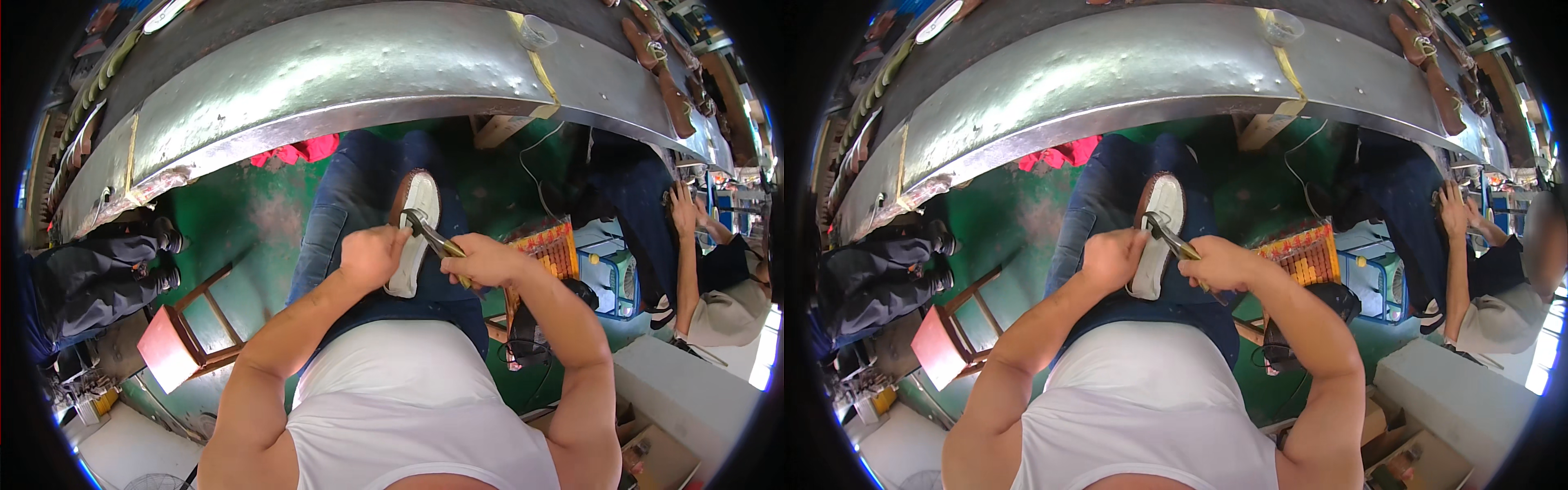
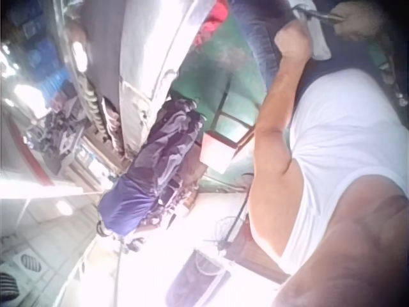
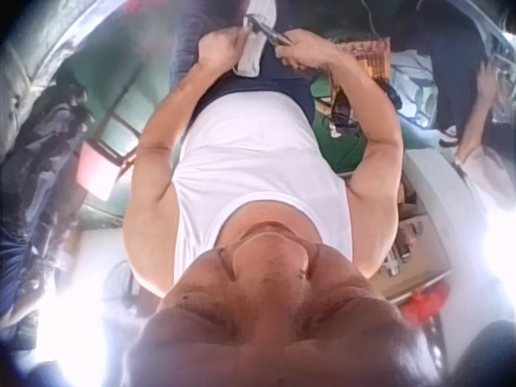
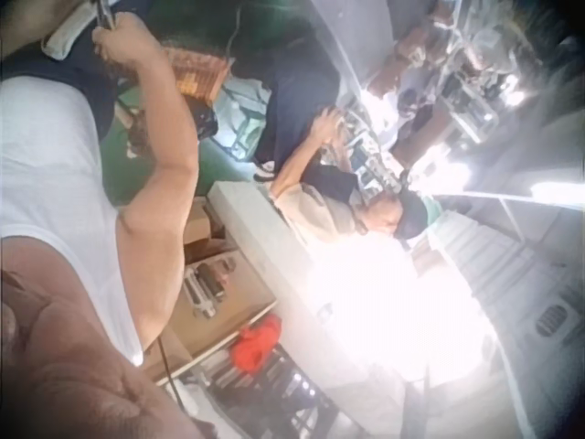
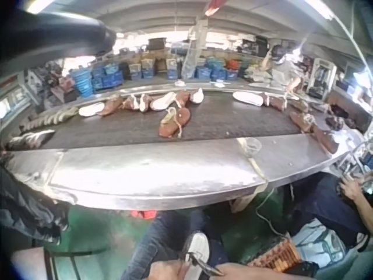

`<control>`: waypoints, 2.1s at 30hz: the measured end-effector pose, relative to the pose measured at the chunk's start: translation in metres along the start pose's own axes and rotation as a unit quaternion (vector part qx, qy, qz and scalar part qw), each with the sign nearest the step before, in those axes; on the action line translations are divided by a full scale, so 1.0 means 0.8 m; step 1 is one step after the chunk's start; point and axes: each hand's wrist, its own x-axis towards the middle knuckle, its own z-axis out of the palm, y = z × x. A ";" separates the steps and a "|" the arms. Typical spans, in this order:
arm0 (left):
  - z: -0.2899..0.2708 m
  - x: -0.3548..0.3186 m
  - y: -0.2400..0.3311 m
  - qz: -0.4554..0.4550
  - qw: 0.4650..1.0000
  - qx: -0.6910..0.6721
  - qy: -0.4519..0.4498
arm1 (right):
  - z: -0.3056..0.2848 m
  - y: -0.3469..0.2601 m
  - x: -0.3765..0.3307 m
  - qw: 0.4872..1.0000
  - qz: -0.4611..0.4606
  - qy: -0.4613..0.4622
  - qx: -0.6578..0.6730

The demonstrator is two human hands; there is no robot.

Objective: Using pliers to pull and secure shoe upper material over a last on an assembly line.

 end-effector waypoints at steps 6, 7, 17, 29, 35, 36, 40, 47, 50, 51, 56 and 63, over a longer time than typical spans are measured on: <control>0.069 0.013 -0.064 -0.289 0.649 -0.703 -0.029 | 0.012 0.014 0.034 0.926 -0.142 0.143 -0.320; 0.054 0.011 -0.066 -0.230 0.600 -0.760 -0.097 | 0.019 0.021 0.041 0.927 -0.141 0.143 -0.318; 0.056 0.027 -0.055 -0.255 0.706 -0.658 -0.060 | 0.039 0.061 0.050 0.973 -0.134 0.152 -0.115; 0.064 0.036 -0.036 -0.289 0.796 -0.531 -0.028 | -0.021 0.087 0.041 0.942 -0.026 -0.135 0.307; 0.053 0.042 -0.020 -0.318 0.845 -0.426 -0.056 | -0.011 0.046 0.034 0.962 -0.206 0.179 -0.018; 0.054 0.044 -0.022 -0.317 0.846 -0.426 -0.055 | -0.007 0.048 0.049 0.961 -0.208 0.179 -0.018; 0.060 0.044 -0.044 -0.301 0.857 -0.404 -0.104 | -0.011 0.035 0.055 0.969 -0.144 0.164 -0.120; 0.015 0.062 -0.044 -0.333 0.787 -0.472 -0.216 | 0.000 0.040 -0.002 0.972 -0.083 0.008 -0.219; 0.017 0.064 -0.047 -0.345 0.768 -0.485 -0.238 | 0.019 0.058 0.008 0.934 -0.165 0.036 -0.316; 0.018 0.064 -0.047 -0.343 0.765 -0.489 -0.239 | 0.028 0.055 0.009 0.920 -0.174 0.074 -0.345; 0.022 0.060 -0.053 -0.330 0.772 -0.496 -0.222 | 0.038 0.054 0.017 0.890 -0.180 0.140 -0.395; 0.044 0.034 -0.026 -0.257 0.858 -0.416 -0.155 | 0.042 0.092 -0.004 0.929 -0.116 0.139 -0.323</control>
